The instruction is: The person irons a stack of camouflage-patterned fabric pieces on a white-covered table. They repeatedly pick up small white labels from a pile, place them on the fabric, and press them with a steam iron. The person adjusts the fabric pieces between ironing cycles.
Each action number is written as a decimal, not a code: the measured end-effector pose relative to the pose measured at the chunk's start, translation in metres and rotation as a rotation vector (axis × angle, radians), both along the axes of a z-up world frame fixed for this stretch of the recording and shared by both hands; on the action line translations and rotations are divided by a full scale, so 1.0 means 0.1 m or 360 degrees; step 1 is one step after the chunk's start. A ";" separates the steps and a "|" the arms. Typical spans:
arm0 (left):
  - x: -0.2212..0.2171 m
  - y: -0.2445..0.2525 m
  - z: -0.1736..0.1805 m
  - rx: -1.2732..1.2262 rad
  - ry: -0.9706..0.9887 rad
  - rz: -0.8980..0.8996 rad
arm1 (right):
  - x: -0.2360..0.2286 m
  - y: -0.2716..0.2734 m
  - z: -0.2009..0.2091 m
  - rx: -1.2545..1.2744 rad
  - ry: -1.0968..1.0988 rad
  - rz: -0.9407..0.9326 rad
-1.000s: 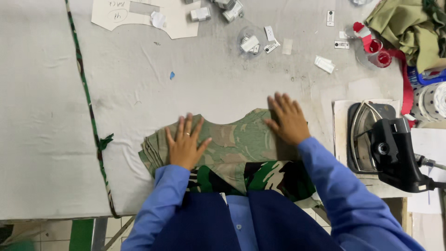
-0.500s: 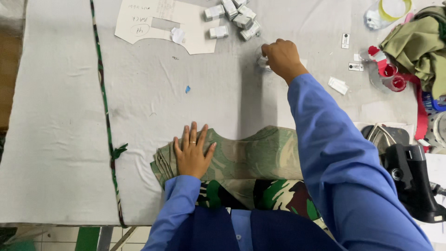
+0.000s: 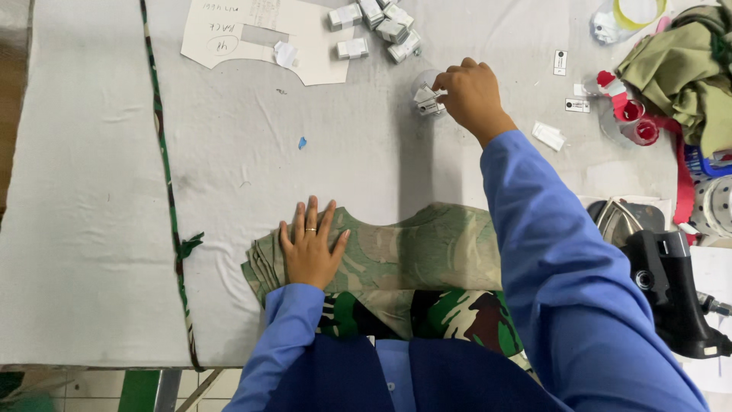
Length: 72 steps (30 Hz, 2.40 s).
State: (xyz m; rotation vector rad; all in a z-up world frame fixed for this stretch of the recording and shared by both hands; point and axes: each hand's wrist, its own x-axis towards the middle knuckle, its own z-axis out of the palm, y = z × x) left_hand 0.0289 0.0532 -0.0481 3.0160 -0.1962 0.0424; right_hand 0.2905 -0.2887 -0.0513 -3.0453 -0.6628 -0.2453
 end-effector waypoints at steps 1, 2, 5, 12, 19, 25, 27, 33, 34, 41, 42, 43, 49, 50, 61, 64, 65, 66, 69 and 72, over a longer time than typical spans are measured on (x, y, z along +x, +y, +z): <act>0.02 -0.01 0.01 0.0015 -0.0001 -0.0001 | 0.06 -0.01 -0.02 -0.0136 0.0041 0.0037; 0.02 -0.01 0.00 0.0017 -0.0006 0.0000 | 0.08 0.01 -0.05 -0.0135 0.0036 0.0038; 0.02 0.00 -0.01 0.0058 -0.0031 0.0005 | 0.16 0.05 -0.16 -0.0299 0.0108 0.0077; 0.02 0.01 -0.01 -0.0012 0.0041 -0.0003 | 0.08 -0.05 -0.20 -0.0248 0.0148 0.0021; 0.02 0.01 -0.02 0.0020 0.0031 -0.0007 | -0.02 -0.06 -0.08 0.0309 0.0358 -0.0027; 0.02 0.01 -0.03 -0.0037 -0.0010 -0.0002 | -0.06 -0.09 -0.09 0.0282 0.0054 -0.0241; 0.01 0.01 -0.03 -0.0017 -0.0022 -0.0005 | -0.01 0.00 -0.12 0.0224 0.0175 -0.0355; 0.02 0.00 0.02 -0.0137 0.0119 0.0024 | 0.08 0.26 -0.22 -0.0070 0.0310 -0.0532; 0.02 0.00 0.04 -0.0201 0.0209 0.0042 | 0.08 0.29 -0.22 -0.0147 0.0292 -0.0545; 0.03 -0.01 0.01 -0.0193 0.0189 0.0037 | 0.05 0.19 -0.32 -0.0089 0.0268 -0.0443; 0.03 -0.01 0.02 -0.0201 0.0184 0.0033 | 0.00 0.17 -0.27 0.0015 0.0126 -0.0418; 0.03 0.00 0.02 -0.0206 0.0176 0.0029 | -0.05 0.16 -0.22 0.0122 -0.0019 -0.0391; 0.00 0.01 -0.02 -0.0178 0.0130 0.0021 | -1.53 0.54 0.56 0.0522 0.0095 -0.0130; 0.02 0.01 -0.03 -0.0179 0.0133 0.0019 | -1.85 0.64 0.58 0.0521 0.0098 -0.0133; -0.39 -0.34 -0.07 -0.0095 0.0321 0.0106 | -3.36 0.68 0.02 0.0708 0.0463 -0.0772; -0.41 -0.39 0.05 -0.0183 0.0517 0.0075 | -3.28 0.72 0.13 0.0679 0.0444 -0.0787; -0.40 -0.41 0.07 -0.0181 0.0518 0.0088 | -3.26 0.75 0.14 0.0681 0.0449 -0.0775; -0.38 -0.42 0.08 -0.0226 0.0547 0.0105 | -3.24 0.77 0.15 0.0718 0.0421 -0.0782; -0.35 -0.47 0.23 -0.0293 0.0598 0.0152 | -3.19 0.82 0.11 0.0770 0.0369 -0.0789; -0.32 -0.54 0.36 -0.0331 0.0631 0.0198 | -3.15 0.83 0.07 0.0778 0.0337 -0.0810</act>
